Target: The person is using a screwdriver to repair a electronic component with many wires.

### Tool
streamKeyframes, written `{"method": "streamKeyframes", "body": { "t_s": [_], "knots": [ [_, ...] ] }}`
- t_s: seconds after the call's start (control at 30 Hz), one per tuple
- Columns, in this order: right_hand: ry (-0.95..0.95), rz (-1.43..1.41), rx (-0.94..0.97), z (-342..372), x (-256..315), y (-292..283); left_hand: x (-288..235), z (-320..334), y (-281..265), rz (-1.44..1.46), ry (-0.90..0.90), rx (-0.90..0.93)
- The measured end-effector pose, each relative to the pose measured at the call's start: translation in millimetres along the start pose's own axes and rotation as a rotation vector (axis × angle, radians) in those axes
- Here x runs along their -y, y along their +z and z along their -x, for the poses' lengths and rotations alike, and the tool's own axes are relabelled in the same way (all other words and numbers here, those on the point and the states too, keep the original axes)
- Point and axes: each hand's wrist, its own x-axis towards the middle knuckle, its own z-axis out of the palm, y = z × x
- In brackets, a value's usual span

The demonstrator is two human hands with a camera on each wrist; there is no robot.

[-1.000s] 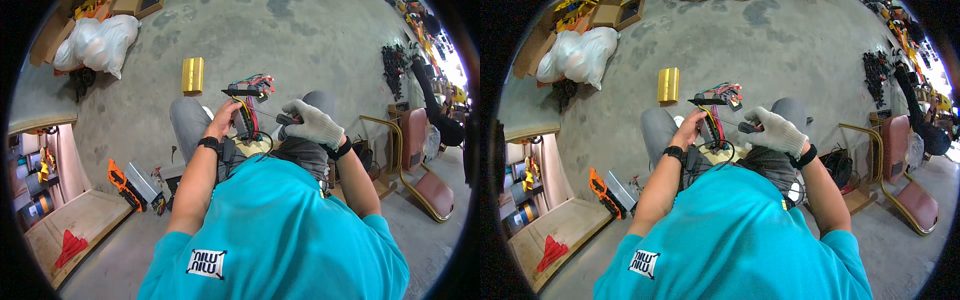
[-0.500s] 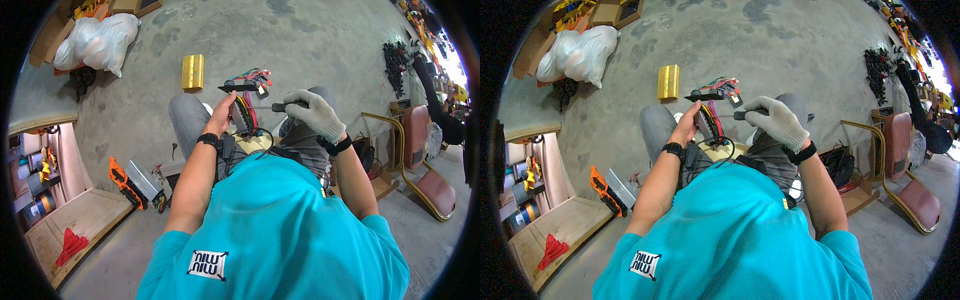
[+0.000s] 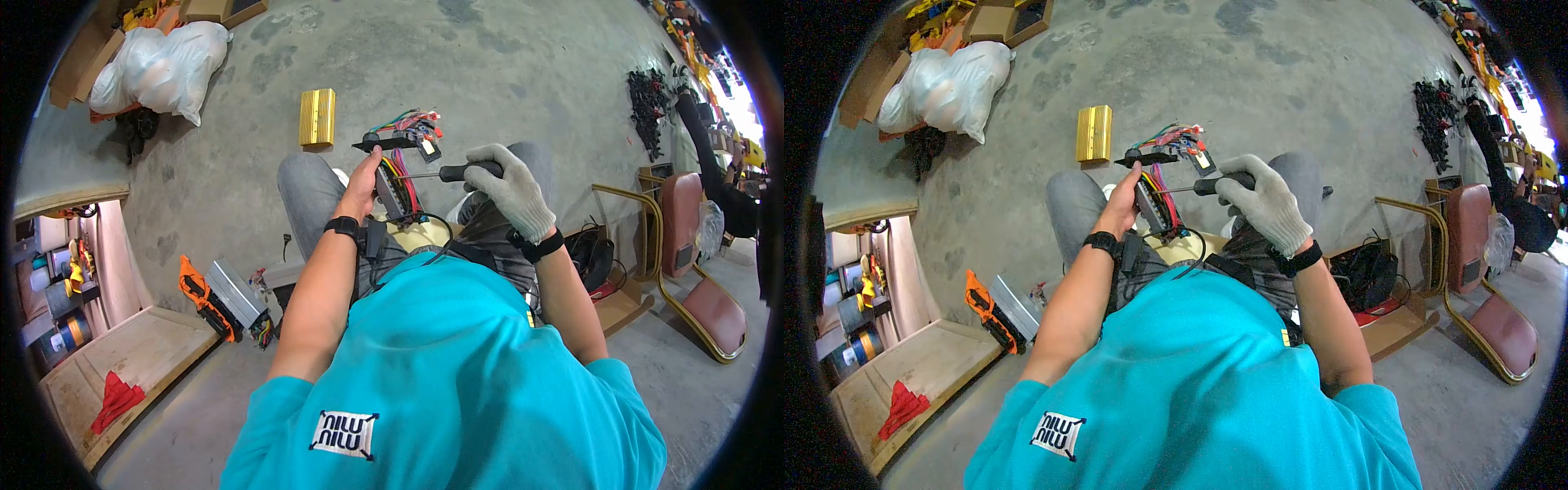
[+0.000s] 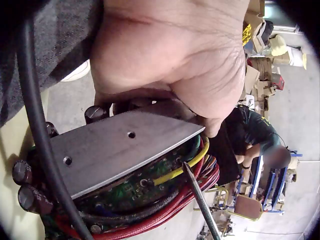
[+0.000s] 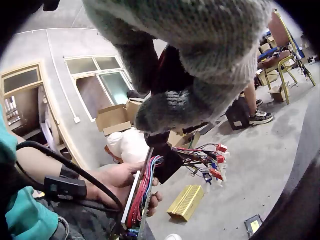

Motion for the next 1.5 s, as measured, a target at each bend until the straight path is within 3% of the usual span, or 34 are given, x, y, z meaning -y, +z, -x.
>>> {"method": "streamKeyframes", "body": {
  "t_s": [0.7,1.5],
  "knots": [
    [0.02,0.16,-0.009,0.4,-1.3,12.9,-5.0,5.1,5.1,-0.022,0.027,-0.012],
    [0.003,0.1,-0.07,0.4,-4.1,15.5,-3.0,1.4,4.6,-0.007,0.029,-0.008]
  ]
}}
